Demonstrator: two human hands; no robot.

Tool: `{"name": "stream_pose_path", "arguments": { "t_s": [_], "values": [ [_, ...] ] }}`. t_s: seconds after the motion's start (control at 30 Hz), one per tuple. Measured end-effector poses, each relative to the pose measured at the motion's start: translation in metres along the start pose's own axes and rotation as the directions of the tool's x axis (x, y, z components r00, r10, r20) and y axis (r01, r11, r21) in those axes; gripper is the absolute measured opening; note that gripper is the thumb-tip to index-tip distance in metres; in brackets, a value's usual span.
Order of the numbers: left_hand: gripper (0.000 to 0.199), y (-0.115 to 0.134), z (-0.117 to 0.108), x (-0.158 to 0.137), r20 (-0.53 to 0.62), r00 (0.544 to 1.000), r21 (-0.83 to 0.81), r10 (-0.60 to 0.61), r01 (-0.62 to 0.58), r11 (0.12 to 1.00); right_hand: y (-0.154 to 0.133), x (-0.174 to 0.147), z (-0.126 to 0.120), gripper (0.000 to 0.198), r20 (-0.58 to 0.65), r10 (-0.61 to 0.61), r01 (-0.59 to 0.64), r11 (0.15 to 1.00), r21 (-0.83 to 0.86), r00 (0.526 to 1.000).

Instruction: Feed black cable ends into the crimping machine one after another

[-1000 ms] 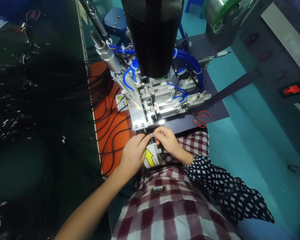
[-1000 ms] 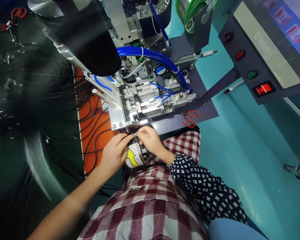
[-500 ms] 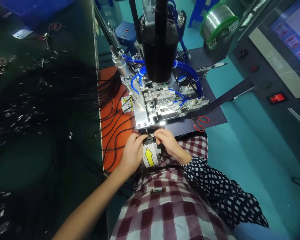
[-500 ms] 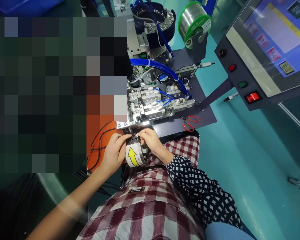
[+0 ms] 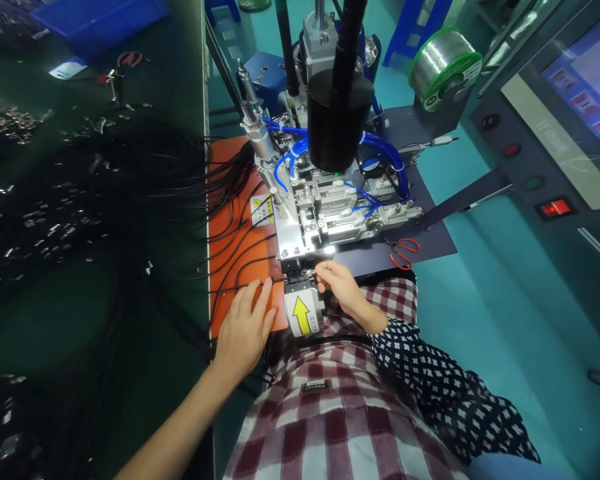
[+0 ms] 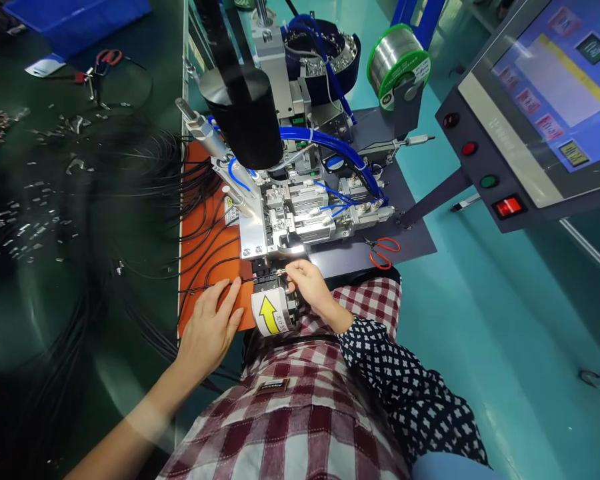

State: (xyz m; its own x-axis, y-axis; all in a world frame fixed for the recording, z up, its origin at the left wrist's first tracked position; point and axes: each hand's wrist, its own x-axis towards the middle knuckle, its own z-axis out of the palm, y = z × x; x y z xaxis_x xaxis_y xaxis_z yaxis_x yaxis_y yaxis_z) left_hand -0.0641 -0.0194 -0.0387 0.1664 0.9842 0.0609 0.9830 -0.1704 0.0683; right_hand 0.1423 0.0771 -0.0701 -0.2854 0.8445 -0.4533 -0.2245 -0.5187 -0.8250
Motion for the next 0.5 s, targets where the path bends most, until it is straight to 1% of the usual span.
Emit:
{"name": "stream_pose_path", "arguments": {
  "t_s": [0.13, 0.27, 0.33, 0.4, 0.5],
  "values": [
    [0.053, 0.0, -0.001, 0.0, 0.007, 1.0, -0.007, -0.02, 0.02, 1.0, 0.002, -0.005, -0.011, 0.034, -0.08, -0.002, 0.002, 1.0, 0.002, 0.997],
    [0.053, 0.0, -0.003, -0.003, 0.012, 1.0, -0.014, -0.017, 0.017, 1.0, 0.001, -0.01, -0.019, 0.033, -0.141, -0.019, 0.02, 1.0, 0.004, 0.99],
    [0.052, -0.001, -0.002, 0.001, 0.012, 1.0, -0.024, -0.01, 0.011, 1.0, -0.001, -0.012, -0.022, 0.033, -0.164, -0.024, 0.025, 1.0, 0.002, 0.986],
    [0.052, -0.003, -0.002, 0.013, 0.011, 1.0, -0.034, -0.008, 0.008, 0.999, -0.002, -0.012, -0.023, 0.032, -0.182, -0.03, 0.031, 1.0, 0.002, 0.983],
    [0.051, -0.01, -0.007, 0.045, 0.014, 0.999, -0.062, -0.031, 0.032, 0.998, -0.004, -0.013, -0.024, 0.03, -0.188, -0.034, 0.035, 0.999, 0.005, 0.982]
  ]
}}
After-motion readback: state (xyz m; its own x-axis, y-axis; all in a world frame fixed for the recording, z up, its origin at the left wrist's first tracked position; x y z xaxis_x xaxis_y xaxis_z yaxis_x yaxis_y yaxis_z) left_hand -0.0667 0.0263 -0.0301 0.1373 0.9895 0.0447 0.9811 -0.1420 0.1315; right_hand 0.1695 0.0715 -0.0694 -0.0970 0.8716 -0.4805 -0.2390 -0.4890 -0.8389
